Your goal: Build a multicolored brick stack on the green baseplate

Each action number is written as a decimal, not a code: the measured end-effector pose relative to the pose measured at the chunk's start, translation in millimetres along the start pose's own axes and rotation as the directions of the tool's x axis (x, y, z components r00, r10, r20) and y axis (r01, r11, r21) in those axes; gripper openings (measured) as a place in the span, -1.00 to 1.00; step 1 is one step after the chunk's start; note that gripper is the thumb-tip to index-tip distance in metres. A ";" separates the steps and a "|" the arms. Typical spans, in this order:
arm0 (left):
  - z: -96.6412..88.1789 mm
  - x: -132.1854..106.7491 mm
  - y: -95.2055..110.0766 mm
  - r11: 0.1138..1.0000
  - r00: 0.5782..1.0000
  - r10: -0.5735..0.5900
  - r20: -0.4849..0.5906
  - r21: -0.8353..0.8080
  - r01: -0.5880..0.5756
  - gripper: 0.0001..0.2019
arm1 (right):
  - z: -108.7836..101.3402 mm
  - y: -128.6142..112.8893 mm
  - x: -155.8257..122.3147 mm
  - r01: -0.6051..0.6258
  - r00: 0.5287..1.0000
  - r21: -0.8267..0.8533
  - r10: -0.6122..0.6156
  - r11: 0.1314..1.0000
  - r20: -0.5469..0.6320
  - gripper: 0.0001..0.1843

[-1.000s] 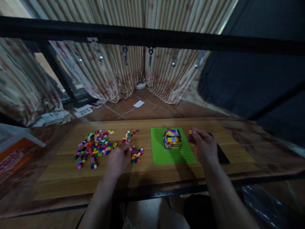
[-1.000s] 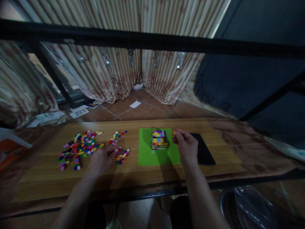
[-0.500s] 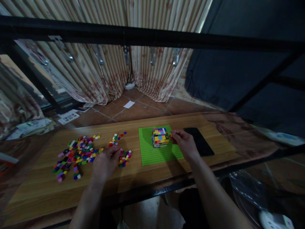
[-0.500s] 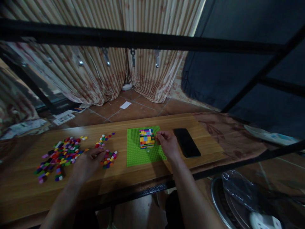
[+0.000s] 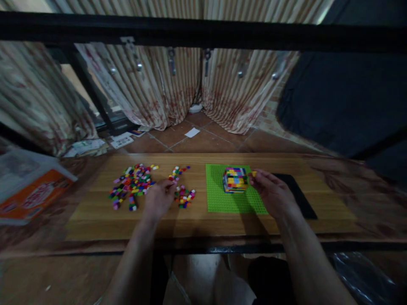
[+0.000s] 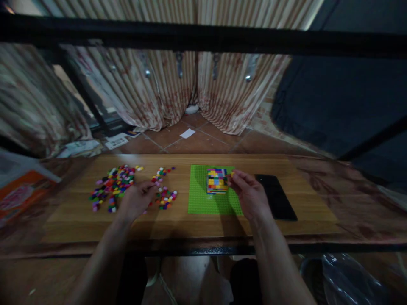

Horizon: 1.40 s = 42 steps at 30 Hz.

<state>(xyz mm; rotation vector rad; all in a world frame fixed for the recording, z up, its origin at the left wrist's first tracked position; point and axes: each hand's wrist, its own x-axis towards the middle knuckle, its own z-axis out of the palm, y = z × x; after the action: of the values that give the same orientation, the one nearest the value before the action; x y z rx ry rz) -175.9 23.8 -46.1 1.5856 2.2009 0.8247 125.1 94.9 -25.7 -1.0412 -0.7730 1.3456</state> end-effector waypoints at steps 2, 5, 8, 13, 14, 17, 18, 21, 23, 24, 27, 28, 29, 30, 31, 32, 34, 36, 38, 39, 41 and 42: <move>-1.2 -1.5 -0.9 1.000 1.000 -0.006 -0.018 -0.027 0.006 -0.73 | 5.0 0.3 -4.0 0.058 0.998 -0.042 -0.057 0.997 0.027 -0.72; -3.9 -2.2 -4.7 1.000 0.999 -0.028 -0.035 -0.016 0.027 -0.76 | 17.6 4.5 -16.2 0.102 0.987 -0.121 -0.085 0.987 0.140 -0.74; -6.3 -3.0 -10.2 0.999 0.998 -0.034 -0.045 -0.008 0.034 -0.76 | 34.3 18.2 -34.9 0.104 0.942 -0.269 -0.008 0.957 0.337 -0.76; -7.0 -4.2 -18.3 0.999 1.000 -0.029 -0.005 -0.033 0.029 -0.75 | 60.8 56.8 -58.6 0.402 0.837 -0.639 0.020 0.656 0.547 -0.74; -7.5 -4.4 -19.6 0.999 0.999 -0.041 -0.003 -0.036 0.041 -0.75 | 64.8 63.2 -60.8 0.476 0.816 -0.674 0.002 0.565 0.578 -0.73; -12.2 -4.7 -23.6 0.997 0.998 -0.065 -0.026 -0.043 0.064 -0.75 | 72.8 75.7 -63.5 0.607 0.761 -0.692 -0.033 0.390 0.648 -0.71; -15.1 -4.9 -25.4 0.997 0.997 -0.073 -0.035 -0.042 0.072 -0.75 | 74.2 77.8 -63.6 0.629 0.748 -0.685 -0.046 0.367 0.662 -0.71; -26.7 -6.0 -33.7 0.988 0.986 -0.148 -0.082 -0.046 0.145 -0.76 | 76.2 81.2 -62.8 0.678 0.714 -0.653 -0.091 0.338 0.694 -0.72; -36.4 -7.4 -41.9 0.977 0.969 -0.213 -0.122 -0.062 0.206 -0.75 | 76.3 83.1 -61.6 0.697 0.695 -0.631 -0.103 0.341 0.712 -0.73; -41.6 -8.5 -46.6 0.970 0.961 -0.238 -0.141 -0.074 0.230 -0.75 | 76.1 84.4 -60.8 0.705 0.685 -0.621 -0.105 0.341 0.721 -0.73; -58.6 -13.9 -63.0 0.951 0.932 -0.304 -0.196 -0.121 0.285 -0.74 | 75.0 90.7 -57.4 0.725 0.665 -0.604 -0.111 0.330 0.738 -0.74; -64.4 -16.6 -68.8 0.940 0.916 -0.335 -0.220 -0.142 0.310 -0.74 | 74.4 93.3 -55.9 0.729 0.661 -0.601 -0.112 0.328 0.742 -0.74; -69.9 -19.6 -74.5 0.929 0.898 -0.366 -0.244 -0.160 0.335 -0.73 | 73.7 96.0 -54.4 0.732 0.658 -0.598 -0.113 0.328 0.744 -0.74; -74.9 -23.0 -80.2 0.916 0.880 -0.396 -0.262 -0.174 0.361 -0.73 | 73.1 98.5 -53.0 0.733 0.657 -0.596 -0.116 0.327 0.745 -0.75; -79.1 -26.4 -85.6 0.905 0.866 -0.422 -0.267 -0.176 0.387 -0.73 | 72.4 100.8 -51.6 0.736 0.655 -0.594 -0.119 0.326 0.746 -0.75; -82.3 -29.6 -90.6 0.897 0.858 -0.441 -0.263 -0.166 0.410 -0.73 | 71.9 102.7 -50.3 0.737 0.655 -0.594 -0.125 0.322 0.745 -0.75; -85.7 -34.7 -99.0 0.892 0.861 -0.452 -0.234 -0.118 0.436 -0.73 | 71.5 105.4 -48.5 0.735 0.661 -0.602 -0.135 0.312 0.738 -0.73; -85.5 -36.4 -104.5 0.892 0.868 -0.451 -0.209 -0.081 0.444 -0.73 | 72.2 106.6 -47.7 0.723 0.676 -0.617 -0.135 0.311 0.724 -0.72; -83.2 -34.0 -105.9 0.892 0.864 -0.451 -0.223 -0.071 0.447 -0.71 | 73.9 106.8 -48.0 0.707 0.691 -0.630 -0.125 0.322 0.712 -0.70; -81.7 -31.3 -105.0 0.890 0.858 -0.453 -0.242 -0.070 0.450 -0.70 | 75.0 106.6 -48.4 0.701 0.695 -0.632 -0.120 0.330 0.709 -0.70; -78.1 -24.0 -100.7 0.891 0.847 -0.447 -0.286 -0.057 0.451 -0.68 | 77.3 106.1 -49.7 0.695 0.699 -0.631 -0.120 0.344 0.705 -0.69; -76.0 -19.9 -97.8 0.895 0.847 -0.434 -0.308 -0.040 0.444 -0.67 | 78.3 105.7 -50.4 0.695 0.700 -0.630 -0.126 0.348 0.703 -0.69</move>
<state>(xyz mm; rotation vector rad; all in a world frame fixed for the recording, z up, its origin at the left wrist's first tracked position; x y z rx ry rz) -285.4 -37.4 -47.6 0.9356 2.6627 0.9405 6.9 49.1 -87.0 -1.0513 -2.2267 0.6569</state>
